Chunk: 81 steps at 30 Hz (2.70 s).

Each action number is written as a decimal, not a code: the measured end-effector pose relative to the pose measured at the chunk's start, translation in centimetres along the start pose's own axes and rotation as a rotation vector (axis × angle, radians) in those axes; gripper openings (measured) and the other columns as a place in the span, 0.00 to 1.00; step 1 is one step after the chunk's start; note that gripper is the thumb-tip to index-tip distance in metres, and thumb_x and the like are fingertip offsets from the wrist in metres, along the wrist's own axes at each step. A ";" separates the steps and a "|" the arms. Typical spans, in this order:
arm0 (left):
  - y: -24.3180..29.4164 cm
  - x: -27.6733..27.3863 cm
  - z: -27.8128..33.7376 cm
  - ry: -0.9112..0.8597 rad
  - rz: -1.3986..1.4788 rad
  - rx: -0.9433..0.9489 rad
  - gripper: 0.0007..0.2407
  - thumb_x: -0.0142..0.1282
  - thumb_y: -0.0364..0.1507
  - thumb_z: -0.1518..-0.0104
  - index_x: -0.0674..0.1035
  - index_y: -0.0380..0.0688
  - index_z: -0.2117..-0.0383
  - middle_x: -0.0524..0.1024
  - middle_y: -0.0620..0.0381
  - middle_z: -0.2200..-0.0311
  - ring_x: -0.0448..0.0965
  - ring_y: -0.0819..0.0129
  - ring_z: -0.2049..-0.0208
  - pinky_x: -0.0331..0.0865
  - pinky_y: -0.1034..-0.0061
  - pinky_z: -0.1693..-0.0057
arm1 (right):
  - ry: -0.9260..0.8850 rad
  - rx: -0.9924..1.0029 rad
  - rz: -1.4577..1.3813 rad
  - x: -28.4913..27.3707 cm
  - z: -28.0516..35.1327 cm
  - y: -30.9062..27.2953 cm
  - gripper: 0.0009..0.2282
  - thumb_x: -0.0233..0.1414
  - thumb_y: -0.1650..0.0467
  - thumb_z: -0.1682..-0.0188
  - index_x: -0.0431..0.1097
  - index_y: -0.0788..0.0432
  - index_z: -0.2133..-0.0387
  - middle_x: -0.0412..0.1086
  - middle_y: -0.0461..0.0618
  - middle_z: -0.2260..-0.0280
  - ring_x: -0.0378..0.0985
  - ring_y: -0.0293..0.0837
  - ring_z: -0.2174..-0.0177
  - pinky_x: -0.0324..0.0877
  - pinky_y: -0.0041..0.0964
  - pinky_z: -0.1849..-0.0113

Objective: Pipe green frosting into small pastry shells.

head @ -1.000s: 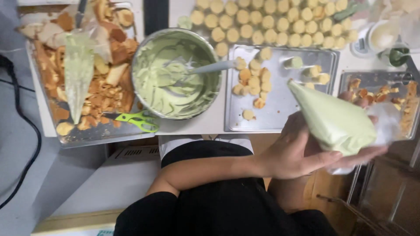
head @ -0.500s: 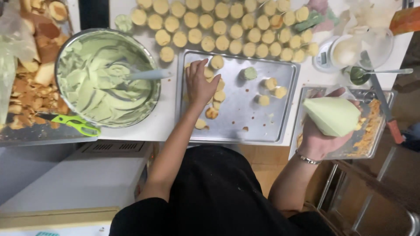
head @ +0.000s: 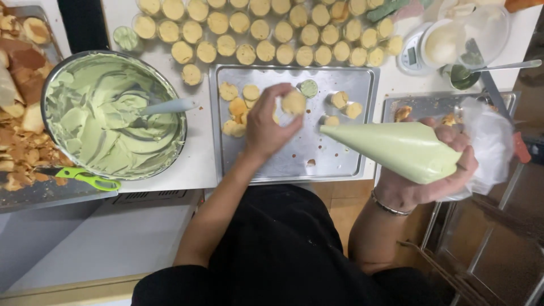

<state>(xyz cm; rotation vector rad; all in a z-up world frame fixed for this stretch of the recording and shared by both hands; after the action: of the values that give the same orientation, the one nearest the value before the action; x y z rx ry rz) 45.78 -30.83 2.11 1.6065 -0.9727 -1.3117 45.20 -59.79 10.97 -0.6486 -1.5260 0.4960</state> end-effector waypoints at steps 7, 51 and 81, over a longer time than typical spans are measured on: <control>9.9 -5.7 1.4 0.015 0.059 0.170 0.26 0.71 0.27 0.55 0.74 0.46 0.47 0.75 0.54 0.47 0.80 0.58 0.46 0.77 0.69 0.41 | -0.129 -0.088 0.068 4.2 1.3 -1.1 0.19 0.31 0.62 0.32 0.66 0.56 0.64 0.76 0.47 0.62 0.78 0.50 0.50 0.71 0.52 0.44; 13.6 -9.4 3.9 -0.016 0.042 0.230 0.21 0.71 0.27 0.51 0.77 0.46 0.49 0.75 0.57 0.51 0.79 0.63 0.50 0.77 0.72 0.45 | -0.250 -0.229 0.308 5.7 1.5 -4.4 0.18 0.26 0.61 0.38 0.59 0.54 0.69 0.69 0.45 0.69 0.80 0.50 0.59 0.73 0.54 0.47; 14.4 -9.9 4.4 -0.007 0.024 0.261 0.20 0.71 0.27 0.51 0.77 0.45 0.51 0.75 0.57 0.52 0.79 0.63 0.52 0.76 0.70 0.47 | -0.316 -0.262 0.242 4.0 1.9 -6.0 0.20 0.26 0.58 0.41 0.65 0.51 0.68 0.70 0.42 0.70 0.78 0.44 0.60 0.74 0.50 0.43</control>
<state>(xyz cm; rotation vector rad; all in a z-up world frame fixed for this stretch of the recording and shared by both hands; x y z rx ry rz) 38.99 -27.39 18.46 1.7797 -1.2036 -1.2127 42.76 -61.39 17.81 -1.0026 -1.8395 0.6085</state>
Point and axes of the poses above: each hand's wrist, its own z-axis away from the middle knuckle, its own x-axis out of the palm, y = z × x, the point moved 8 cm from there along -z, towards the middle knuckle
